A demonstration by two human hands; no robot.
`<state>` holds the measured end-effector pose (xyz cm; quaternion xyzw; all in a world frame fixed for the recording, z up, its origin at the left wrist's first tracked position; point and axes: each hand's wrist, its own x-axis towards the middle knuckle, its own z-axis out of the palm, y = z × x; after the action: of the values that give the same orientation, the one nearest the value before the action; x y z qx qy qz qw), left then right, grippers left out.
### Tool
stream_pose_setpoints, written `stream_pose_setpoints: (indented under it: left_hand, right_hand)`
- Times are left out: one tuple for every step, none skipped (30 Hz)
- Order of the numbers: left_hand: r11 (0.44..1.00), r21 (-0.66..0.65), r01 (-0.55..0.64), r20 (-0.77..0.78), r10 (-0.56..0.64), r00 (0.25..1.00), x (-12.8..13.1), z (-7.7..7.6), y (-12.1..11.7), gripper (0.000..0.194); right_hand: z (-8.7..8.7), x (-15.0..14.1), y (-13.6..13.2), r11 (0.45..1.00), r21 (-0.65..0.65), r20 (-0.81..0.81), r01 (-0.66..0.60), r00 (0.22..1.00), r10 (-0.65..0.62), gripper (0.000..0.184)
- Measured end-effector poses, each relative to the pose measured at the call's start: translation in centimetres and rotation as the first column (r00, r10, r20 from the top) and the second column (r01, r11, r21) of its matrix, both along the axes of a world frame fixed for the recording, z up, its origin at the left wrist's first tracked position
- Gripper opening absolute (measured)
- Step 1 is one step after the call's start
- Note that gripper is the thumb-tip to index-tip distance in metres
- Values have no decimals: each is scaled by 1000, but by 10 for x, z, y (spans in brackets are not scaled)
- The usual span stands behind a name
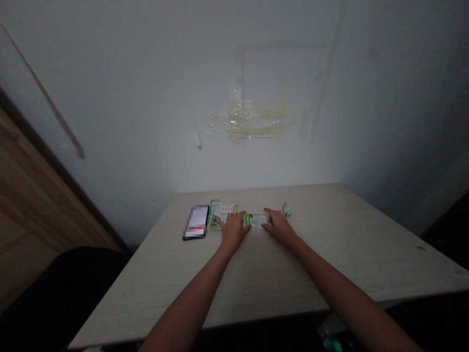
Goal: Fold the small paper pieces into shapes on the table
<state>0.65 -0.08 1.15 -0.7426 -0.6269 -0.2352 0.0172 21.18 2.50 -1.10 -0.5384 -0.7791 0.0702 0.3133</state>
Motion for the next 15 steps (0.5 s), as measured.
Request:
stream_pose_setpoints:
  left_hand:
    - [1000,10,10,-5,-10,1000,0,-1,0,45]
    - [999,21,29,-12,-28,1000,0,-2,0,40]
    - [998,31,56,-19,-55,998,-1,-3,0,35]
    - [995,39,87,-25,-86,996,-1,-4,0,30]
    - [992,41,121,-34,-119,992,-1,-6,0,25]
    - [989,41,144,-44,-142,989,-2,-8,0,23]
    - [987,39,157,-52,-154,987,-2,-9,1,24]
    - [987,38,159,-57,-157,986,-3,-10,1,25]
    - [987,36,158,-62,-155,986,-3,-11,1,26]
    - [988,32,153,-66,-151,986,-4,-12,1,27]
    - [989,26,146,-69,-144,987,-4,-12,1,28]
    - [990,18,138,-73,-137,988,-5,-12,1,29]
    - [991,11,131,-77,-130,989,-5,-12,1,30]
    - [992,7,126,-81,-125,989,-5,-12,1,31]
    - [992,7,124,-86,-123,989,-5,-12,0,31]
  right_hand:
    - [0,0,0,999,26,24,-22,999,22,50]
    - [1,1,-1,997,45,46,-60,997,58,41]
    - [2,1,-1,992,54,62,-110,992,107,32]
    - [2,2,-2,985,50,71,-166,984,162,26]
    - [3,2,-2,976,37,72,-216,974,213,24]
    - [3,3,-2,967,21,68,-253,966,251,23]
    - [3,4,-2,961,3,59,-276,960,275,24]
    - [3,5,-2,958,-12,49,-285,957,286,26]
    - [3,5,-1,958,-24,39,-287,957,288,27]
    - [3,6,-1,958,-34,32,-285,958,287,27]
    - [3,7,-1,958,-40,27,-285,958,286,28]
    - [2,7,0,958,-43,23,-283,959,284,28]
    - [2,7,0,959,-44,20,-281,959,282,29]
    - [2,8,1,959,-46,18,-281,959,282,29]
    - [2,8,1,958,-48,16,-284,958,285,30]
